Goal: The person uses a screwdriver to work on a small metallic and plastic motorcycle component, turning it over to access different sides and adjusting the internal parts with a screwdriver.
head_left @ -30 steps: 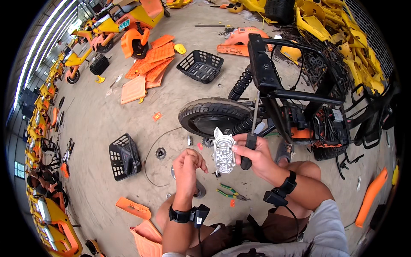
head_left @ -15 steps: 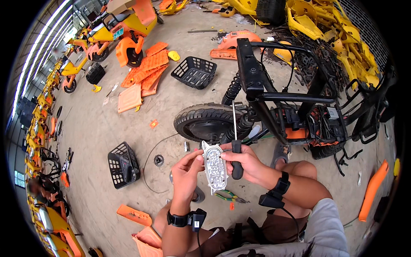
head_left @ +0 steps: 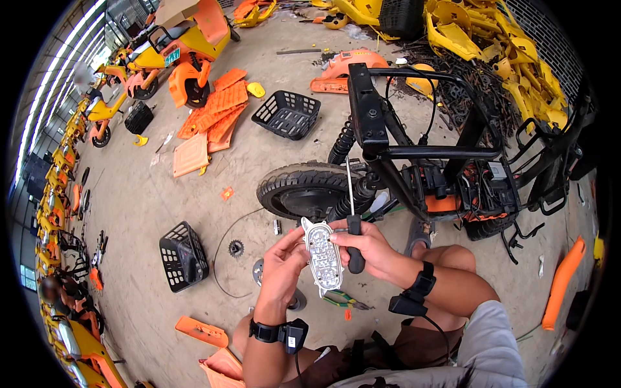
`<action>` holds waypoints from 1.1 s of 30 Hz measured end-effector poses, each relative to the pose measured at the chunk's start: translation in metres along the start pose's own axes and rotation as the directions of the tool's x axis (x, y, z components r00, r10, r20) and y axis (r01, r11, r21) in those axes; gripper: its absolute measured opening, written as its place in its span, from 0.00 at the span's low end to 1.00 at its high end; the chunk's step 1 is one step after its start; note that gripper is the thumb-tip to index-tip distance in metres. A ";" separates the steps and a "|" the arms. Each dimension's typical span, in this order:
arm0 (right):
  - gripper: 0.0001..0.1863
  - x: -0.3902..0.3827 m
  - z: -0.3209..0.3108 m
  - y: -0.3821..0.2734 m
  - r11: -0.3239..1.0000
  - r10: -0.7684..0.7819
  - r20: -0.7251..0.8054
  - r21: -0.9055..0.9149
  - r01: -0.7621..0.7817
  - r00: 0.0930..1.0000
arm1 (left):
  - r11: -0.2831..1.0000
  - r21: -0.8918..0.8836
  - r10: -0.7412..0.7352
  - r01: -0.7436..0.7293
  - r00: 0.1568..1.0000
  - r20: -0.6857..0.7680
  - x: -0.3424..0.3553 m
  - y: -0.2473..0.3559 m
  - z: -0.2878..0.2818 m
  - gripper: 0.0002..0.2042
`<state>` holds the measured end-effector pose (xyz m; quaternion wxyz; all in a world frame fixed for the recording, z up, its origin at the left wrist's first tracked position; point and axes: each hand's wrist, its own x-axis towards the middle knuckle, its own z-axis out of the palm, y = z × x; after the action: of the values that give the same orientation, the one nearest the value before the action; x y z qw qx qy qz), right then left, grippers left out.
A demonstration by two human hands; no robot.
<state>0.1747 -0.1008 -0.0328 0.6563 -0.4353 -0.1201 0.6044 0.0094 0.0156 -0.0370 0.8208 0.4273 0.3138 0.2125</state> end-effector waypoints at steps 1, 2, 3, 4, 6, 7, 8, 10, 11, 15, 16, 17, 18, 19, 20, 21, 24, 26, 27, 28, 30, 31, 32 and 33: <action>0.18 0.000 0.000 0.000 1.000 0.002 0.002 -0.001 -0.002 1.000 | 1.000 -0.024 -0.013 0.013 1.000 0.006 0.000 -0.001 -0.001 0.26; 0.18 0.001 0.000 0.000 1.000 -0.003 -0.002 0.000 0.003 1.000 | 1.000 -0.026 -0.001 0.001 1.000 0.007 0.001 -0.001 -0.001 0.25; 0.18 0.001 -0.001 0.000 1.000 -0.008 -0.010 0.000 0.008 1.000 | 1.000 -0.030 0.008 -0.008 1.000 0.009 0.003 -0.002 0.001 0.25; 0.18 0.002 -0.002 0.001 1.000 -0.012 -0.019 0.000 0.012 1.000 | 0.999 -0.034 0.017 -0.017 1.000 0.011 0.004 -0.003 0.002 0.25; 0.18 0.001 -0.002 0.001 1.000 -0.016 -0.031 -0.004 0.016 0.999 | 1.000 -0.029 0.005 -0.005 1.000 0.001 0.003 -0.001 0.005 0.25; 0.18 0.001 -0.002 0.001 1.000 -0.018 -0.035 -0.005 0.018 0.999 | 1.000 -0.026 0.000 0.000 1.000 -0.004 0.002 0.000 0.006 0.24; 0.18 0.001 -0.002 0.001 1.000 -0.022 -0.040 -0.008 0.022 0.999 | 1.000 -0.027 0.000 -0.001 1.000 -0.005 0.003 -0.001 0.007 0.24; 0.19 0.000 -0.001 0.003 1.000 -0.024 -0.044 -0.011 0.024 0.999 | 1.000 -0.027 0.003 -0.003 1.000 -0.014 0.002 -0.002 0.005 0.24; 0.19 0.001 0.000 0.003 1.000 -0.023 -0.043 -0.014 0.022 0.999 | 1.000 -0.022 0.009 -0.009 1.000 -0.030 0.003 -0.003 0.004 0.24; 0.19 0.000 0.000 0.001 0.999 -0.027 -0.052 -0.027 0.026 0.998 | 1.000 -0.017 0.017 -0.018 0.998 -0.058 0.005 -0.003 0.009 0.23; 0.19 0.000 0.000 0.001 0.999 -0.030 -0.052 -0.029 0.029 0.998 | 1.000 -0.018 0.018 -0.019 0.998 -0.060 0.005 -0.002 0.010 0.23; 0.19 -0.001 0.000 0.001 0.999 -0.030 -0.051 -0.030 0.029 0.998 | 1.000 -0.009 0.019 -0.020 0.997 -0.074 0.005 -0.003 0.011 0.22; 0.19 -0.001 0.000 0.000 0.999 -0.031 -0.049 -0.031 0.029 0.998 | 1.000 0.001 0.023 -0.023 0.996 -0.089 0.006 -0.004 0.010 0.22; 0.19 -0.001 0.000 0.000 0.999 -0.031 -0.047 -0.032 0.030 0.998 | 1.000 0.010 0.027 -0.026 0.994 -0.103 0.007 -0.004 0.009 0.22; 0.19 -0.001 0.000 0.001 0.999 -0.032 -0.050 -0.029 0.030 0.998 | 0.999 0.012 0.036 -0.035 0.995 -0.097 0.007 -0.005 0.008 0.22; 0.20 0.000 0.000 0.002 0.999 -0.034 -0.056 -0.026 0.033 0.998 | 0.999 0.013 0.044 -0.043 0.995 -0.088 0.007 -0.006 0.007 0.21; 0.20 -0.001 0.001 0.002 0.998 -0.045 -0.078 -0.037 0.042 0.996 | 0.999 0.025 0.046 -0.044 0.995 -0.086 0.007 -0.003 0.012 0.21; 0.20 -0.001 0.001 0.001 0.998 -0.049 -0.094 -0.048 0.044 0.994 | 0.999 0.020 0.040 -0.039 0.996 -0.082 0.008 -0.001 0.017 0.21; 0.20 -0.001 0.001 0.003 0.998 -0.046 -0.103 -0.049 0.041 0.994 | 0.999 0.011 0.035 -0.034 0.997 -0.076 0.008 0.000 0.018 0.21; 0.20 -0.001 0.000 0.004 0.998 -0.044 -0.112 -0.049 0.038 0.993 | 1.000 0.003 0.030 -0.029 0.997 -0.069 0.008 0.000 0.018 0.21; 0.20 0.000 0.000 0.006 0.998 -0.049 -0.106 -0.032 0.045 0.993 | 1.000 0.009 0.029 -0.029 0.999 -0.044 0.011 -0.005 0.010 0.22; 0.19 0.000 -0.001 0.007 0.998 -0.052 -0.103 -0.022 0.050 0.993 | 1.000 0.013 0.029 -0.028 0.999 -0.030 0.012 -0.007 0.007 0.22; 0.19 0.000 -0.001 0.007 0.999 -0.047 -0.100 -0.024 0.044 0.994 | 1.000 -0.002 0.023 -0.023 0.999 -0.033 0.011 -0.009 0.006 0.22; 0.20 0.000 -0.001 0.006 0.999 -0.042 -0.101 -0.024 0.040 0.994 | 1.000 -0.017 0.015 -0.015 0.999 -0.035 0.009 -0.007 0.010 0.23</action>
<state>0.1713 -0.1021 -0.0382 0.6689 -0.4701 -0.1024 0.5667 0.0228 0.0116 -0.0414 0.8173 0.4187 0.3229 0.2288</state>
